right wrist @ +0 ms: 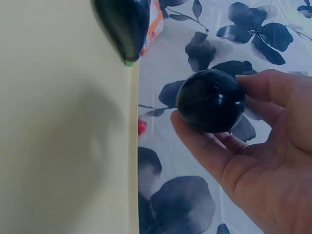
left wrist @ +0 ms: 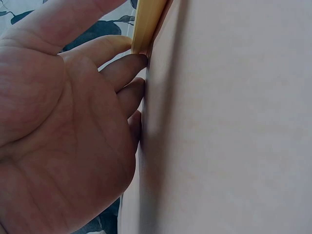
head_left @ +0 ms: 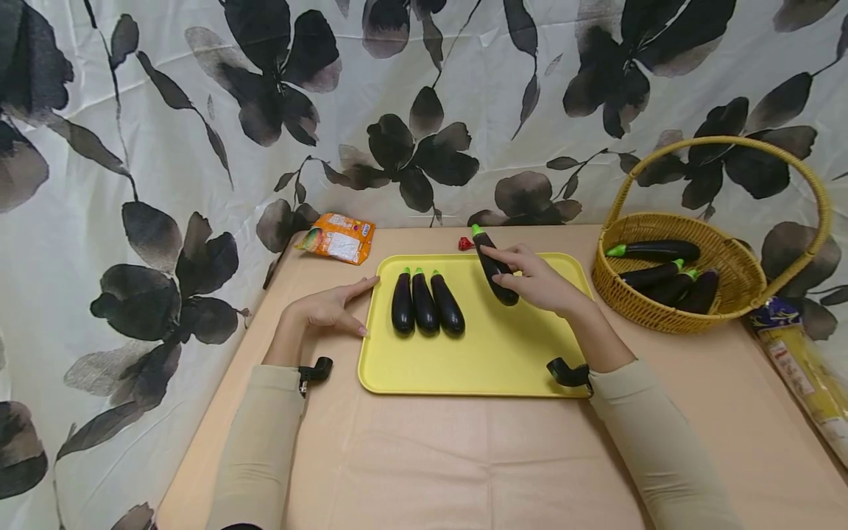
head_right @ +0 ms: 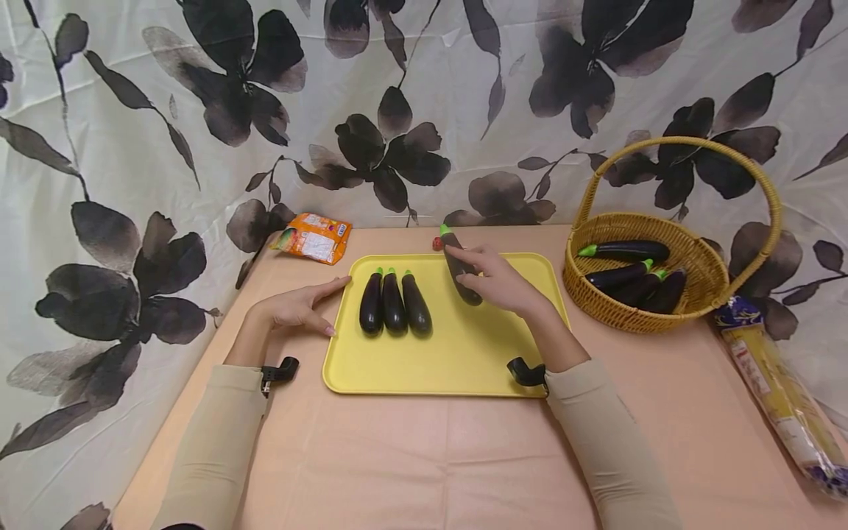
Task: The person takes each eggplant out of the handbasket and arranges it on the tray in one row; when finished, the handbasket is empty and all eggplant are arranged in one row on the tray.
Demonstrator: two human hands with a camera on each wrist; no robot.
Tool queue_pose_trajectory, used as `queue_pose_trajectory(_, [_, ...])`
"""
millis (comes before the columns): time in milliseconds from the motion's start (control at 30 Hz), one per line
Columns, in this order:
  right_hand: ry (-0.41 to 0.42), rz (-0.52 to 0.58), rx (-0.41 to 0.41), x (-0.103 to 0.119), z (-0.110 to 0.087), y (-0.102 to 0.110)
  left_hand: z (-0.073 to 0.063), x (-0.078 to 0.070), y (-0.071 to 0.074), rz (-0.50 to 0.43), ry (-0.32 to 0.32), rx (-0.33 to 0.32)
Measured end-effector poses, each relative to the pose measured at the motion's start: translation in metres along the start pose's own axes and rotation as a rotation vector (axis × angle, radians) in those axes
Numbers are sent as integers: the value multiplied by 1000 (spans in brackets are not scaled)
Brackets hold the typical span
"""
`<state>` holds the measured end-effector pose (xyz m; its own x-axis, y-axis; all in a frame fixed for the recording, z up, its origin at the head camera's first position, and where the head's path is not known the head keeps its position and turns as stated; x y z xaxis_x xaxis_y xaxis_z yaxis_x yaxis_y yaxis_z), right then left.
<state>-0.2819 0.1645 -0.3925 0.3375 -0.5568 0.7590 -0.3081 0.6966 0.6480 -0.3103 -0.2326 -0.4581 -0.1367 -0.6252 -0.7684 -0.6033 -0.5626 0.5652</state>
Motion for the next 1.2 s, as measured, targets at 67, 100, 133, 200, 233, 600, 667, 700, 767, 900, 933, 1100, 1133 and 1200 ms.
queue_pose_trajectory(67, [-7,-1,18,1,1,-4,0,0,0,-2,5,0])
queue_pose_trajectory(100, [-7,-5,30,1,1,-6,0,0,0,-1,6,0])
queue_pose_trajectory(133, [-6,-13,38,2,2,-9,0,1,0,-3,9,-1])
queue_pose_trajectory(200, [-2,-39,50,3,1,-12,0,2,1,-1,11,-2])
queue_pose_trajectory(233, [-2,-49,55,3,1,-14,0,2,1,0,12,-3])
queue_pose_trajectory(600, [-41,-77,104,-5,8,-39,2,4,0,6,1,0])
queue_pose_trajectory(667, [-45,-86,112,-6,9,-43,2,4,0,4,4,-2])
queue_pose_trajectory(700, [-42,-93,119,-7,10,-45,2,4,0,5,5,-3])
queue_pose_trajectory(767, [-37,-106,133,-8,11,-49,3,4,0,12,3,-5])
queue_pose_trajectory(900, [-39,-113,159,-8,11,-53,3,3,0,16,-6,-2])
queue_pose_trajectory(933, [-43,-113,161,-8,11,-53,2,3,1,17,-8,-1])
queue_pose_trajectory(1100, [-49,-114,167,-9,11,-55,2,1,1,14,-12,-1])
queue_pose_trajectory(1133, [-48,-114,169,-9,11,-56,2,1,1,13,-13,-1])
queue_pose_trajectory(1200, [-43,-125,172,-10,11,-57,2,1,1,10,-15,-1])
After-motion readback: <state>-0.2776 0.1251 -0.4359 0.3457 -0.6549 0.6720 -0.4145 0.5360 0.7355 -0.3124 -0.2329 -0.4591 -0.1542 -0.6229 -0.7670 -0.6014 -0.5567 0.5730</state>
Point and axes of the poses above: each hand's wrist, its own z-axis towards the middle knuckle, its own y-axis out of the back of the hand, x = y × z, the point moved 4 cm from there along z, towards the middle knuckle, and after that the axes turned 4 degrees about -z, right-handed, at the moved point
